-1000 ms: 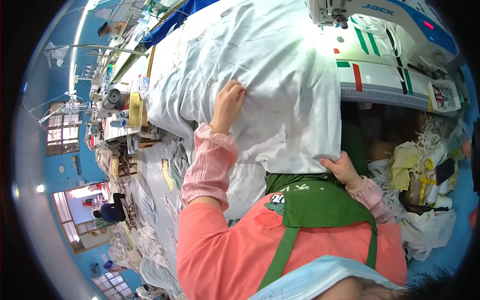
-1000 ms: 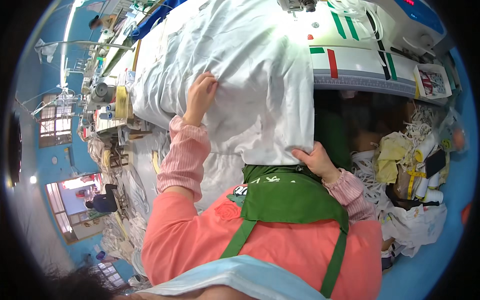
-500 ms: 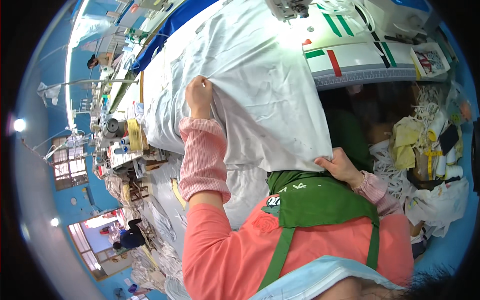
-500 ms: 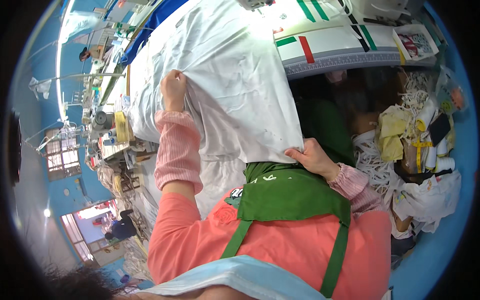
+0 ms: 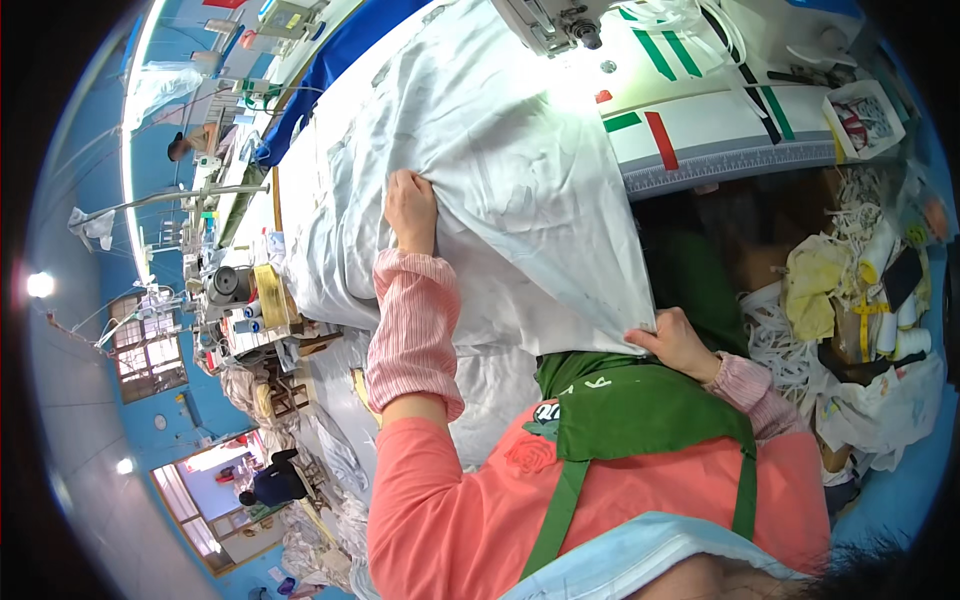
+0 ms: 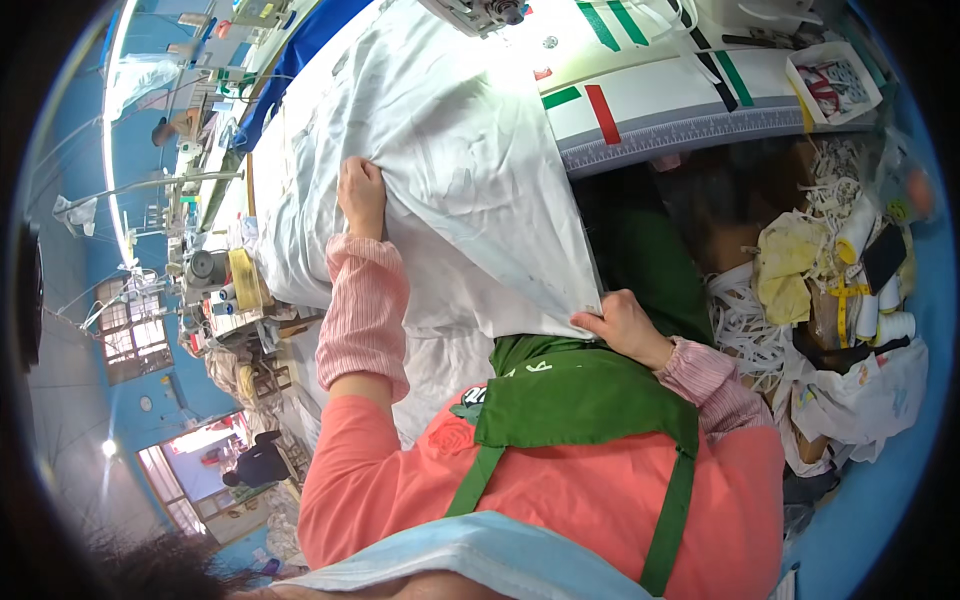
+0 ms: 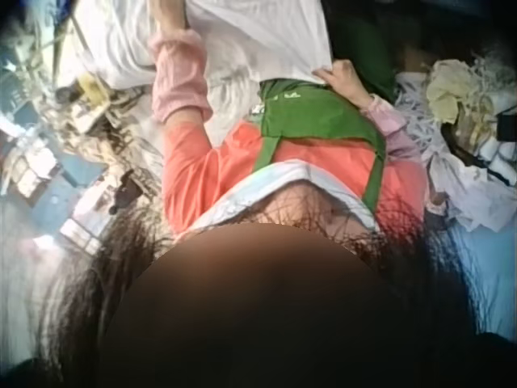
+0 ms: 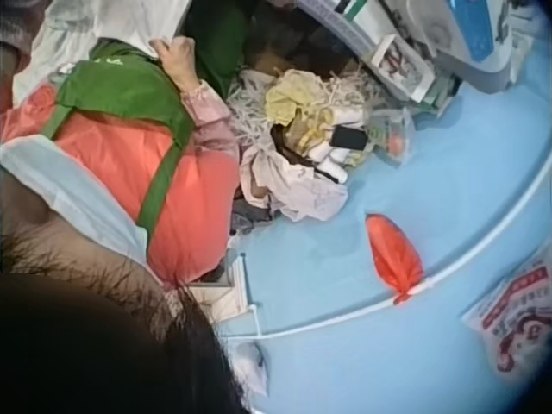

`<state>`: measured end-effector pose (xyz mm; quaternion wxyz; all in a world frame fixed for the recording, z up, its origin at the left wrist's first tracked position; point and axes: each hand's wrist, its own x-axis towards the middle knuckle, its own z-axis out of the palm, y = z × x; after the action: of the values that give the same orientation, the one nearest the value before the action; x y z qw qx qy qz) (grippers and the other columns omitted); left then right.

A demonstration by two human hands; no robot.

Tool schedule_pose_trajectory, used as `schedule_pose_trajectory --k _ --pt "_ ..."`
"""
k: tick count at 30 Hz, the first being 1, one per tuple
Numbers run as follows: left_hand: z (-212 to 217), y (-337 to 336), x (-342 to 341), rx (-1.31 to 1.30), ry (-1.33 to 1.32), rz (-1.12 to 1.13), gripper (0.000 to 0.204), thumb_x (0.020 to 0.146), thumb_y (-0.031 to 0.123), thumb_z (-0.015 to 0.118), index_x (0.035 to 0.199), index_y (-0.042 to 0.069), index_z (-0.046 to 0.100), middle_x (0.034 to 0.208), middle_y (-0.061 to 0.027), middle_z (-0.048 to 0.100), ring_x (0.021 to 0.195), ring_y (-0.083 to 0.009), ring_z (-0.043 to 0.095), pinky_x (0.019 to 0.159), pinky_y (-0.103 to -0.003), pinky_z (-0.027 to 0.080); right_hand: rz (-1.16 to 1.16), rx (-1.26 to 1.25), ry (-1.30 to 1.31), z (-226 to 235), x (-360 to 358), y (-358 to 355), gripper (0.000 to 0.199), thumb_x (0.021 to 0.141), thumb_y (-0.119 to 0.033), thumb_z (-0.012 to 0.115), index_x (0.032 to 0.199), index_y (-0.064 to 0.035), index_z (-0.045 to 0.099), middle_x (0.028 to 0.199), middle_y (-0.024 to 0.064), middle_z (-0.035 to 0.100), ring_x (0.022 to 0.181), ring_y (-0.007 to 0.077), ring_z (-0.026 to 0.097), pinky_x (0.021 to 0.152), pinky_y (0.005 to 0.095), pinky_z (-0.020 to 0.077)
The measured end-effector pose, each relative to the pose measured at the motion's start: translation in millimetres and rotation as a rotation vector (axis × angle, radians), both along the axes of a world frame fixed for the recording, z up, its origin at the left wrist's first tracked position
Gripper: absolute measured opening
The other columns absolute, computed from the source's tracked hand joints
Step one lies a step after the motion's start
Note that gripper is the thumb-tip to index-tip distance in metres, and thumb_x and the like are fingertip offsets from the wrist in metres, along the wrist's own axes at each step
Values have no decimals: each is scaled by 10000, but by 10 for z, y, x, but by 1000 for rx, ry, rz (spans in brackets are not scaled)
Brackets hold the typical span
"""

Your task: Sewing fabric pieces together using an industrial sewing machine to create pillow covers.

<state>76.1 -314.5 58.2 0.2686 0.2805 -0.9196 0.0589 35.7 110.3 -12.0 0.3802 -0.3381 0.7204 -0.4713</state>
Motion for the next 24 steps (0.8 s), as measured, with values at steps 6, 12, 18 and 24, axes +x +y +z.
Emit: schedule_pose_trajectory --k 6,12,18,24 --pt "31 -181 -212 17 -7 -48 107 860 115 522 815 18 526 829 -161 591 717 -369 582 649 -443 468 -50 -42 56 93 -176 -144 306 813 -213 699 858 86 650 743 247 628 669 360 645 596 382 486" --pt "-1 -466 -542 13 -23 -60 120 864 114 519 806 8 519 811 -172 591 729 -375 584 658 -449 471 -70 -130 68 295 -391 -318 263 850 -175 656 948 69 652 858 243 647 773 377 647 658 381 503" --pt "-48 -834 -849 -59 -2 -89 119 849 126 528 797 20 513 799 -168 590 733 -371 588 663 -448 477 -116 -175 108 329 -466 -490 212 852 -116 647 965 63 638 874 232 635 747 378 633 651 387 499" --pt "-20 -1042 -1144 -66 -25 -12 145 850 156 523 780 31 501 803 -178 605 744 -381 597 664 -462 480 -180 -239 182 334 -551 -599 193 830 -97 654 933 64 628 863 231 614 725 393 607 619 414 485"
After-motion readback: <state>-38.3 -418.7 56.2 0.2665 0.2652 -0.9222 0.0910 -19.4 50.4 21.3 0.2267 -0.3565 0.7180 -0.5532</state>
